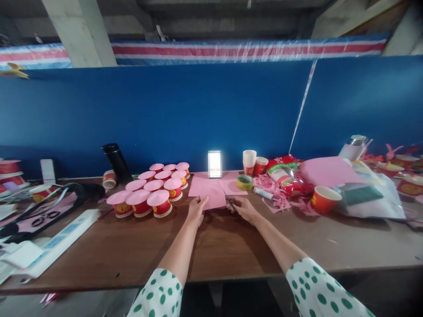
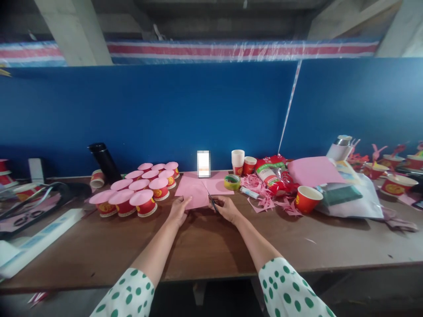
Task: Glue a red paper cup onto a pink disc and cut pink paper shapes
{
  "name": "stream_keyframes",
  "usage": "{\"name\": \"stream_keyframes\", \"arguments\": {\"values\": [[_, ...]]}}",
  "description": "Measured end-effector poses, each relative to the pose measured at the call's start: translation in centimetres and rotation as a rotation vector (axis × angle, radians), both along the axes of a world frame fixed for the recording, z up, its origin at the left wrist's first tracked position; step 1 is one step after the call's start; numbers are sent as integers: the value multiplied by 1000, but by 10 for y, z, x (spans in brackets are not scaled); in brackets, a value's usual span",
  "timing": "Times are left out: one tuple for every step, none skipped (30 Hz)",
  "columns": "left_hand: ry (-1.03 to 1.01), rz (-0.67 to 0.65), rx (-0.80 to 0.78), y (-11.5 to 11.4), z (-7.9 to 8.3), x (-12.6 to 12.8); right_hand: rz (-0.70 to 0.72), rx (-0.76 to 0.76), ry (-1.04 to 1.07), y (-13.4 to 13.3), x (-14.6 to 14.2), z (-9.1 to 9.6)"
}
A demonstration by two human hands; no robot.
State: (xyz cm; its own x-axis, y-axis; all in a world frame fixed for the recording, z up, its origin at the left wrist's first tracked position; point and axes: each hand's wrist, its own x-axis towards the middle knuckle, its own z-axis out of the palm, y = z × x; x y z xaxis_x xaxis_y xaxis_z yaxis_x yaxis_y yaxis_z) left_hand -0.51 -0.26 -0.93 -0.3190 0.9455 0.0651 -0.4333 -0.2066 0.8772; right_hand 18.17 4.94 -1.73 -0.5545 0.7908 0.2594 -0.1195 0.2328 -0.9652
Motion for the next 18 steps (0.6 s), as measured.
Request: {"name": "stream_keyframes", "arguments": {"values": [[1, -2, -1, 0, 0, 0, -2, -1, -2, 0, 0, 0], [2, -4, -2, 0, 0, 0, -5, -4, -4, -1, 0, 1], [2, -5, -2, 0, 0, 0, -7, -7, -6, -1, 0, 2], [2, -6, -2, 0, 0, 0, -10, -10, -7, -1, 0, 2], [2, -6, -2, 1, 0, 0, -12, -13, -7, -2, 0, 3], [1, -6, -2, 1, -1, 0, -14, -17, -7, -3, -1, 4], [0, -5, -2, 1, -1, 0, -15, -21, -6, -3, -1, 5], [-1, -5, -2, 1, -1, 0, -16, -24, -5, -4, -1, 6], [-2, -5, -2, 2, -1, 0, -16, -28, -4, -4, -1, 7], [-2, -6, -1, 2, -1, 0, -15, -32, -4, -5, -1, 8], [-2, -6, 1, 2, -1, 0, -14, -36, -4, -5, -1, 9], [-1, -6, 3, 2, -1, 0, -12, -39, -4, -6, -1, 9], [0, -5, 5, 1, -1, 0, -10, -42, -3, -6, -1, 10], [3, -3, 7, 1, -1, 0, -7, -45, -1, -6, -1, 10], [6, -2, 9, 1, -1, 0, -5, -48, 2, -6, -1, 10], [9, 0, 11, 1, -1, 0, -3, -50, 4, -6, -1, 9], [13, 1, 13, 1, -2, 0, -3, -52, 7, -6, -1, 9], [17, 3, 14, 2, -2, 1, -4, -53, 9, -6, -1, 8]]}}
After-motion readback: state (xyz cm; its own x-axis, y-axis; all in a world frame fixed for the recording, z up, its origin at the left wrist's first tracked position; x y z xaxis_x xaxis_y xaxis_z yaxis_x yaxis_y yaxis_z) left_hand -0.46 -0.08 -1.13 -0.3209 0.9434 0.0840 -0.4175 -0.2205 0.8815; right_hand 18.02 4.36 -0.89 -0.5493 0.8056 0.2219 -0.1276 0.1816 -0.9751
